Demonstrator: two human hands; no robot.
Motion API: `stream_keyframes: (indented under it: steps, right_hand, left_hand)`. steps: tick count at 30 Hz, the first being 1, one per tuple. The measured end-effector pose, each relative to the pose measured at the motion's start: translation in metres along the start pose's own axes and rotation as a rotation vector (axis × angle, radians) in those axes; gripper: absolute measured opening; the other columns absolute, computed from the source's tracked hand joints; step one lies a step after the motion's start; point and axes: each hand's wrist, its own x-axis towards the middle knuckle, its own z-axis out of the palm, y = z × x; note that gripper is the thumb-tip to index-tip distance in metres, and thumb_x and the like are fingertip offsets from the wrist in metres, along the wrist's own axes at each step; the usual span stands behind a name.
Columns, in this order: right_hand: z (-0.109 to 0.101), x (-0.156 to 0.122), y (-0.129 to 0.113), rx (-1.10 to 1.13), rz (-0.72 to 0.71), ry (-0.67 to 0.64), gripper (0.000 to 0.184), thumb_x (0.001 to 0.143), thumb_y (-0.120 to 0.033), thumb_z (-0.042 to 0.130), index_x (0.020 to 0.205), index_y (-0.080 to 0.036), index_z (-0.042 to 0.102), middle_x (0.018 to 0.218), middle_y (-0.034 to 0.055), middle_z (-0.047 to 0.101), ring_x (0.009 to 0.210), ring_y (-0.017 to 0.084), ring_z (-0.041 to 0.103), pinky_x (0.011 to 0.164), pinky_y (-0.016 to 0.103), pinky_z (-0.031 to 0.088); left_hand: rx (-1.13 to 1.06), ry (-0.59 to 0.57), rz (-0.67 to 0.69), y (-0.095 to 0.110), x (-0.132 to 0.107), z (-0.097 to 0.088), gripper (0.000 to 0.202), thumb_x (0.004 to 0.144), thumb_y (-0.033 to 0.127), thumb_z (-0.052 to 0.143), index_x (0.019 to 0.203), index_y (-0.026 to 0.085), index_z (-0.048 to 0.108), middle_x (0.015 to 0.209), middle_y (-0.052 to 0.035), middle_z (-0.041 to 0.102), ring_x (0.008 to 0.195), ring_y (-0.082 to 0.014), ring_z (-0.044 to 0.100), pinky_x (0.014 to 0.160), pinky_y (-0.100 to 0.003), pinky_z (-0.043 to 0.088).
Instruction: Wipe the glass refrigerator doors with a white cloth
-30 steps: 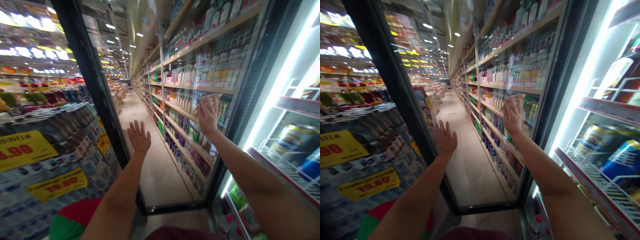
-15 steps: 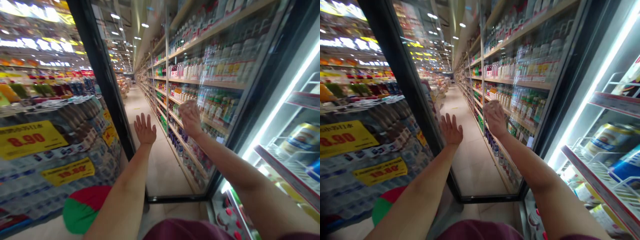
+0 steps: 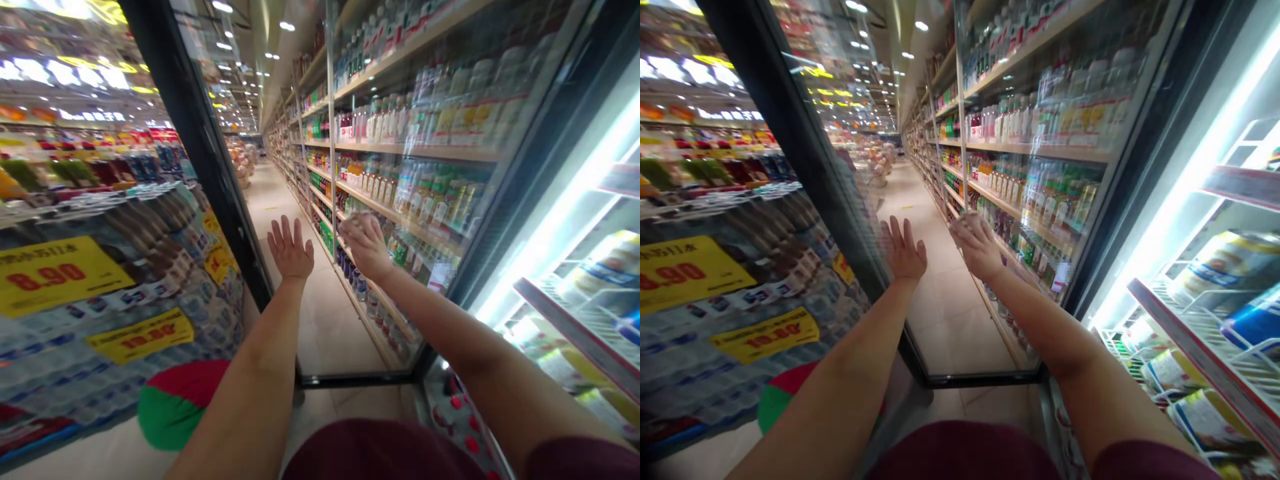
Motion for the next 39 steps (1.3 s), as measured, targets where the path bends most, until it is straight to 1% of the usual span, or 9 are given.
stream_keyframes:
  steps: [5,10,13,19,21,26,29,33,39]
  right_hand:
    - [0.010,-0.043,-0.007,0.183,-0.330,-0.349,0.049,0.099,-0.009,0.048,0.144,-0.025,0.057,0.150,0.0013,0.057,0.147,0.022,0.044,0.124,0.047,0.038]
    - [-0.006,-0.003,0.029,0.042,-0.027,-0.013,0.048,0.103,-0.016,0.041,0.148,-0.029,0.053,0.155,0.0006,0.052,0.156,0.025,0.028,0.129,0.056,0.025]
    - [0.001,-0.013,0.021,0.011,0.114,0.117,0.047,0.103,-0.019,0.041,0.148,-0.028,0.053,0.155,0.0027,0.052,0.158,0.027,0.021,0.129,0.061,0.021]
    - [0.017,-0.078,-0.004,0.201,-0.306,-0.270,0.054,0.095,-0.006,0.048,0.145,-0.025,0.058,0.145,0.0034,0.062,0.144,0.024,0.048,0.124,0.048,0.039]
    - [0.010,-0.062,0.008,0.177,-0.283,-0.226,0.054,0.095,-0.007,0.049,0.145,-0.026,0.058,0.146,0.0028,0.061,0.144,0.024,0.048,0.125,0.049,0.038]
    - [-0.004,0.004,0.021,0.058,0.103,0.179,0.052,0.100,-0.016,0.043,0.149,-0.028,0.053,0.155,0.0052,0.052,0.156,0.031,0.026,0.127,0.064,0.024]
    - [0.008,-0.011,-0.003,0.106,0.085,0.059,0.055,0.099,-0.014,0.042,0.152,-0.028,0.051,0.154,0.0054,0.053,0.155,0.032,0.027,0.127,0.065,0.024]
    - [0.021,-0.045,-0.021,0.193,-0.265,-0.277,0.053,0.097,-0.010,0.047,0.147,-0.025,0.056,0.149,0.0029,0.058,0.146,0.027,0.045,0.124,0.049,0.038]
    - [0.001,0.006,0.001,0.059,0.052,0.064,0.048,0.101,-0.016,0.045,0.146,-0.026,0.057,0.153,0.0046,0.054,0.152,0.029,0.035,0.127,0.055,0.028]
  left_hand:
    - [-0.032,-0.079,-0.048,0.005,0.002,-0.004,0.070,0.103,0.057,0.036,0.153,0.009,0.046,0.166,-0.0188,0.027,0.158,-0.0288,-0.002,0.128,-0.051,-0.003]
    - [0.006,-0.080,-0.046,0.006,0.003,-0.003,0.070,0.105,0.058,0.033,0.154,0.010,0.045,0.167,-0.0162,0.027,0.158,-0.0261,-0.005,0.128,-0.048,-0.005]
    - [0.017,-0.084,-0.059,0.005,0.003,-0.002,0.068,0.104,0.057,0.036,0.153,0.012,0.047,0.166,-0.0151,0.029,0.158,-0.0263,-0.003,0.128,-0.048,-0.005]
    - [0.020,-0.066,-0.039,0.002,0.002,0.000,0.065,0.103,0.052,0.039,0.153,0.012,0.048,0.165,-0.0151,0.031,0.158,-0.0273,0.001,0.128,-0.049,-0.004]
    - [0.014,-0.060,-0.040,0.000,0.002,0.001,0.066,0.103,0.054,0.038,0.152,0.012,0.049,0.165,-0.0152,0.032,0.158,-0.0277,0.001,0.128,-0.049,-0.003]
    - [0.023,-0.020,-0.021,-0.002,0.002,0.003,0.069,0.103,0.056,0.031,0.151,0.010,0.050,0.164,-0.0163,0.034,0.158,-0.0262,0.001,0.128,-0.048,-0.002]
    - [0.044,-0.007,0.005,-0.001,0.001,0.002,0.068,0.103,0.052,0.031,0.152,0.009,0.049,0.164,-0.0174,0.033,0.158,-0.0259,-0.001,0.128,-0.049,-0.002]
    - [0.047,-0.021,0.001,-0.001,0.000,0.001,0.066,0.102,0.049,0.034,0.151,0.007,0.049,0.164,-0.0186,0.032,0.158,-0.0276,0.000,0.128,-0.052,-0.001]
    - [0.046,0.045,0.051,-0.006,0.000,0.007,0.065,0.104,0.049,0.031,0.150,0.008,0.051,0.162,-0.0201,0.035,0.158,-0.0272,0.000,0.128,-0.051,0.001]
